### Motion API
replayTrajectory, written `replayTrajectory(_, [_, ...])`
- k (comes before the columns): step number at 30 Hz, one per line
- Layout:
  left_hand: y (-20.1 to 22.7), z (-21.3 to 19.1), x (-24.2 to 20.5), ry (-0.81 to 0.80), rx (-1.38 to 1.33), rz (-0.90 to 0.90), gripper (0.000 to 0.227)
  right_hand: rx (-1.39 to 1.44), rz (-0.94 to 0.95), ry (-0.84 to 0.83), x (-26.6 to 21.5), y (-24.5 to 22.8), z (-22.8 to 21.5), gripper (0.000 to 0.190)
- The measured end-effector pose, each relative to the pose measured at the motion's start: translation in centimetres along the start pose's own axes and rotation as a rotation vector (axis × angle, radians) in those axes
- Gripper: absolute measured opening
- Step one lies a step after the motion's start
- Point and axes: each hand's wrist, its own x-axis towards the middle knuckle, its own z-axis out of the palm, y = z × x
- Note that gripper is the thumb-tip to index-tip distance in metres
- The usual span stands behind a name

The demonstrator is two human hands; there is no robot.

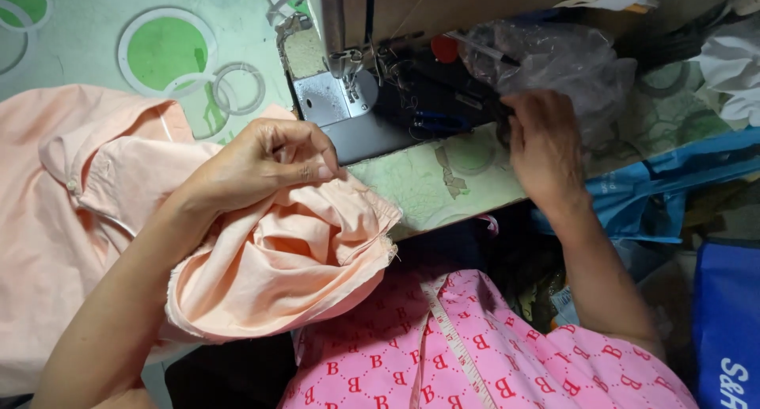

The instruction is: Trimming excess fabric from the edge of a garment using scissors at a sewing workstation.

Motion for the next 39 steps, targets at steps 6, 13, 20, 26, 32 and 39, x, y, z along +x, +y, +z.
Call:
replayTrajectory(6, [0.5, -0.4, -0.6, -0.055, -0.058, 0.044, 0.011, -0.235, -0.048, 0.017, -2.0, 1.0, -0.6, 0.021])
replayTrajectory(13, [0.6, -0.5, -0.8, -0.039, -0.080, 0.105, 0.009, -0.303, -0.097, 0.051, -3.5, 0.9, 2.6, 0.030])
replayTrajectory(20, [0.7, -0.7, -1.0, -0.109, -0.021, 0.050, 0.018, -0.436, -0.098, -0.095, -3.0, -1.8, 0.9, 0.006])
replayTrajectory(26, [0.3, -0.4, -1.0, -0.092, -0.021, 0.064, 0.011, -0.344, -0.022, -0.441, -0.4, 0.4, 0.1, 0.017])
replayTrajectory(32, [0.7, -0.7, -1.0, -0.123, -0.079, 0.095, 0.015, -0.123, 0.444, -0.929, 4.2, -2.0, -5.7, 0.031])
replayTrajectory(39, [1.1, -0.9, -1.1, -0.249, -0.040, 0.006, 0.015, 0.997, 0.952, -0.813, -2.9, 3.0, -6.6, 0.021])
